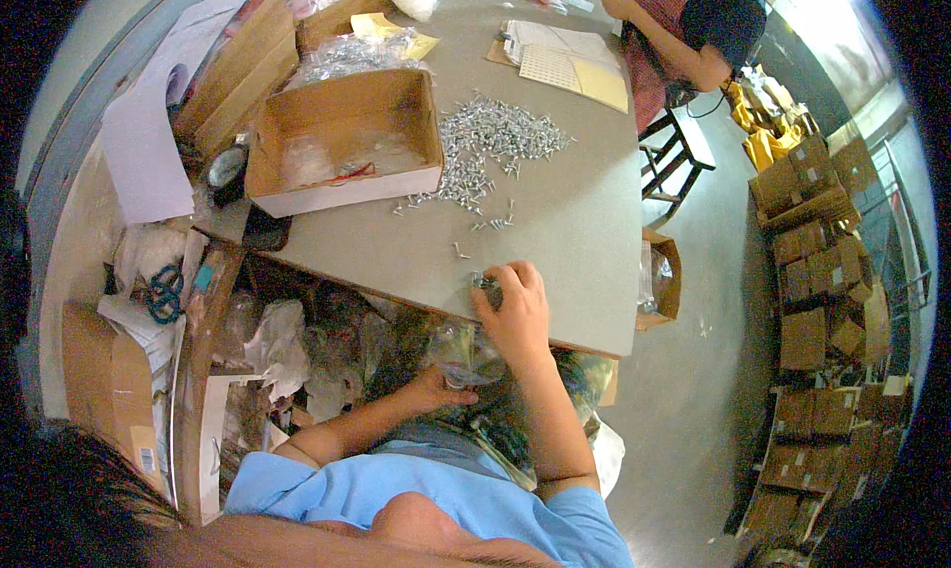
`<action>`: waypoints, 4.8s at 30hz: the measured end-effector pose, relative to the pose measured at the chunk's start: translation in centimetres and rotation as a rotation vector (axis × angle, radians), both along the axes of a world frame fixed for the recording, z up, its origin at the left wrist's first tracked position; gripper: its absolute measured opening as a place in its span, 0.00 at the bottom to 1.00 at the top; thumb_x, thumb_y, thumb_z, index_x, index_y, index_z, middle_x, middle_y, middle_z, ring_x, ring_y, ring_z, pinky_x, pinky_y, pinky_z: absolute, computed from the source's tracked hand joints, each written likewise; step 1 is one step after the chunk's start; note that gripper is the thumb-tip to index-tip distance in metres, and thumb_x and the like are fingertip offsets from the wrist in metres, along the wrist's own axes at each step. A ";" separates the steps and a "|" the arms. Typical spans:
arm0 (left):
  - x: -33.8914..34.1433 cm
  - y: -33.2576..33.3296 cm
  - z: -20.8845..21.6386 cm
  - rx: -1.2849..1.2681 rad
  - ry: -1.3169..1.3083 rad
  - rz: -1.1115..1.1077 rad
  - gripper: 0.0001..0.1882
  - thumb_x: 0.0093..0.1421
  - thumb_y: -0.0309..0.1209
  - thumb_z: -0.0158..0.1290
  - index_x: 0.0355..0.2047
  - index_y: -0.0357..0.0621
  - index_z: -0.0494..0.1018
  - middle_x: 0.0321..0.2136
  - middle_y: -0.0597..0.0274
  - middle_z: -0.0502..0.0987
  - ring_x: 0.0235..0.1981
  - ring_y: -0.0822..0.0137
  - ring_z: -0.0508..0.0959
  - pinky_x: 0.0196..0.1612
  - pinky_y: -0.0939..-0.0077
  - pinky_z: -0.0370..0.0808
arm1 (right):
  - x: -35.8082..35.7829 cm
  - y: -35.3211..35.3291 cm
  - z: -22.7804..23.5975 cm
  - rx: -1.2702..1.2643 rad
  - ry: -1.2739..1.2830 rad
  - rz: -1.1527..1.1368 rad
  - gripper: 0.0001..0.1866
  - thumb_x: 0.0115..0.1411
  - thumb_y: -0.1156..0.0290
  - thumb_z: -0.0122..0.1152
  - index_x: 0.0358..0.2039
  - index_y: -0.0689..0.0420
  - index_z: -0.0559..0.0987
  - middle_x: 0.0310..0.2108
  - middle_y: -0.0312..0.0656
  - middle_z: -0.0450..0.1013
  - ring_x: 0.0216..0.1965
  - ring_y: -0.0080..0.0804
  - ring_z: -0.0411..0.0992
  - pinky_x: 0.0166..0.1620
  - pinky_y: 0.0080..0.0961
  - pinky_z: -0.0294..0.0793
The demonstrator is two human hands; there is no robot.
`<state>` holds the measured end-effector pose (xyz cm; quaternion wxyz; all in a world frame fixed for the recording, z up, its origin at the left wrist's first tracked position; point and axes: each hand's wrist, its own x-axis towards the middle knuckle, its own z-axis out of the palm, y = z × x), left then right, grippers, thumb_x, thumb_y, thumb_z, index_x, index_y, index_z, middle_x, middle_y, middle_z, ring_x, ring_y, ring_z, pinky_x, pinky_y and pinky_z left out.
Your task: The person picks up small metal screws from a table by hand and places them into a small plastic bag.
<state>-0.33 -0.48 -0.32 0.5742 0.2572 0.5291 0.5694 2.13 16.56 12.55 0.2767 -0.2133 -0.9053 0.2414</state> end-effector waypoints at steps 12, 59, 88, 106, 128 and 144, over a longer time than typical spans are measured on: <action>0.7 -0.3 0.1 0.029 -0.042 0.077 0.17 0.51 0.30 0.62 0.41 0.39 0.75 0.36 0.66 0.77 0.37 0.74 0.74 0.43 0.76 0.71 | 2.7 0.2 1.6 -0.275 -0.221 0.258 0.13 0.47 0.74 0.65 0.35 0.58 0.78 0.33 0.44 0.71 0.36 0.43 0.71 0.39 0.33 0.71; 0.6 0.3 -2.1 0.114 0.077 -0.022 0.26 0.52 0.33 0.63 0.50 0.40 0.70 0.47 0.61 0.75 0.49 0.66 0.72 0.55 0.68 0.66 | -5.0 6.8 1.2 0.047 -0.104 0.084 0.11 0.52 0.75 0.59 0.38 0.59 0.79 0.38 0.49 0.73 0.40 0.49 0.72 0.45 0.36 0.71; -1.3 2.3 -1.4 0.099 0.442 0.112 0.15 0.49 0.34 0.65 0.24 0.44 0.68 0.22 0.69 0.69 0.28 0.74 0.68 0.32 0.73 0.66 | 4.7 1.0 0.9 -0.495 -0.038 0.387 0.07 0.50 0.81 0.62 0.32 0.60 0.77 0.34 0.39 0.70 0.31 0.27 0.70 0.32 0.21 0.70; -6.0 -4.6 11.0 0.181 0.211 -0.254 0.24 0.46 0.37 0.69 0.36 0.39 0.70 0.28 0.68 0.71 0.33 0.75 0.68 0.34 0.75 0.67 | 4.4 -5.9 5.6 -0.002 -0.075 0.815 0.12 0.44 0.69 0.65 0.32 0.51 0.78 0.51 0.44 0.63 0.53 0.48 0.61 0.54 0.42 0.62; -6.3 -1.5 15.9 0.388 0.959 0.203 0.05 0.56 0.23 0.53 0.32 0.38 0.70 0.29 0.53 0.72 0.32 0.53 0.73 0.36 0.65 0.71 | 4.0 -4.1 5.2 -0.367 -0.028 0.495 0.08 0.51 0.77 0.62 0.30 0.59 0.72 0.32 0.48 0.70 0.33 0.49 0.71 0.34 0.36 0.72; -18.7 2.4 23.6 0.168 0.995 0.506 0.06 0.61 0.30 0.51 0.31 0.39 0.71 0.24 0.65 0.72 0.24 0.75 0.70 0.28 0.79 0.69 | 1.9 5.1 5.2 -0.506 0.019 0.396 0.03 0.50 0.81 0.57 0.25 0.60 0.72 0.25 0.40 0.68 0.28 0.28 0.68 0.33 0.24 0.69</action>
